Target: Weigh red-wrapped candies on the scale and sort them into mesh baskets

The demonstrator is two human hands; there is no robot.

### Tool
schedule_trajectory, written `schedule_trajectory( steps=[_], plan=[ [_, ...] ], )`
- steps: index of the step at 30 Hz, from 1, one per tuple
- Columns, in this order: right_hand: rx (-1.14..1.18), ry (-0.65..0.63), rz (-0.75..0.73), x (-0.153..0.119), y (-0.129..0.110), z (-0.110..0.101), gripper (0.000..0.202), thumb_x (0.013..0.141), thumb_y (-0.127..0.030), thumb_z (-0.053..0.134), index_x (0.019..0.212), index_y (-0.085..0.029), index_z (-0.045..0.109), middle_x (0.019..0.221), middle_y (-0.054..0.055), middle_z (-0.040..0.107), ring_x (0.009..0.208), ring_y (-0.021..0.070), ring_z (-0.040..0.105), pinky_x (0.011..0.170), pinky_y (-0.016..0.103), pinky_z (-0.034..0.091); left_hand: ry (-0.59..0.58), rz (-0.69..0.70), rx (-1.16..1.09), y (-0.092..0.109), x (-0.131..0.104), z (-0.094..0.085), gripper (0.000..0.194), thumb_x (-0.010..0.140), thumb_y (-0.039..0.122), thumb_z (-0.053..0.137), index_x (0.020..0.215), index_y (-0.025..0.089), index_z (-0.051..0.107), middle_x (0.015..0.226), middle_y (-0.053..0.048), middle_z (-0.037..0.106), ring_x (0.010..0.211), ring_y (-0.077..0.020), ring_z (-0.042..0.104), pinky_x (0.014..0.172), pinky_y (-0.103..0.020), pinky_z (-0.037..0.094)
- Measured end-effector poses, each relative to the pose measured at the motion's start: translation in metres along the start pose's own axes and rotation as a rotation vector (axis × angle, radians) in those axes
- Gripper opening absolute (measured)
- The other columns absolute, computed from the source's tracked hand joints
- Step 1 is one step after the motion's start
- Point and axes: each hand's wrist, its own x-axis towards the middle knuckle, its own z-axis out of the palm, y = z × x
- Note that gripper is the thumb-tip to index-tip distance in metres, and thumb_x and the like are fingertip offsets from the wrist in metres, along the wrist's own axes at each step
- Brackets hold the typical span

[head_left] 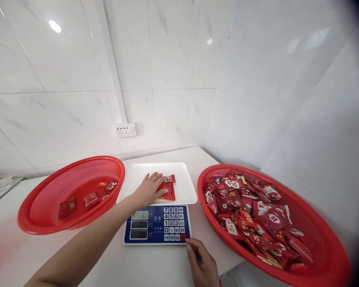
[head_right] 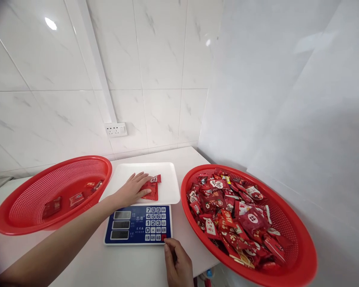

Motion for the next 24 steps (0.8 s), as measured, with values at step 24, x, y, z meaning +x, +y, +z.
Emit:
schedule_trajectory(
  steps=[24],
  plan=[
    [0.045, -0.023, 0.101, -0.001, 0.007, 0.001, 0.035, 0.075, -0.052, 0.057, 0.082, -0.019, 0.067, 0.071, 0.004, 0.069, 0.066, 0.0159, 0.064, 0.062, 0.018, 0.05, 0.079, -0.405, 0.527, -0.116, -0.212, -0.039, 0.048, 0.088, 0.032, 0.028, 0.128, 0.016, 0.049, 0.124, -0.01, 0.058, 0.123, -0.0305, 0.043, 0.104, -0.053, 0.024]
  ],
)
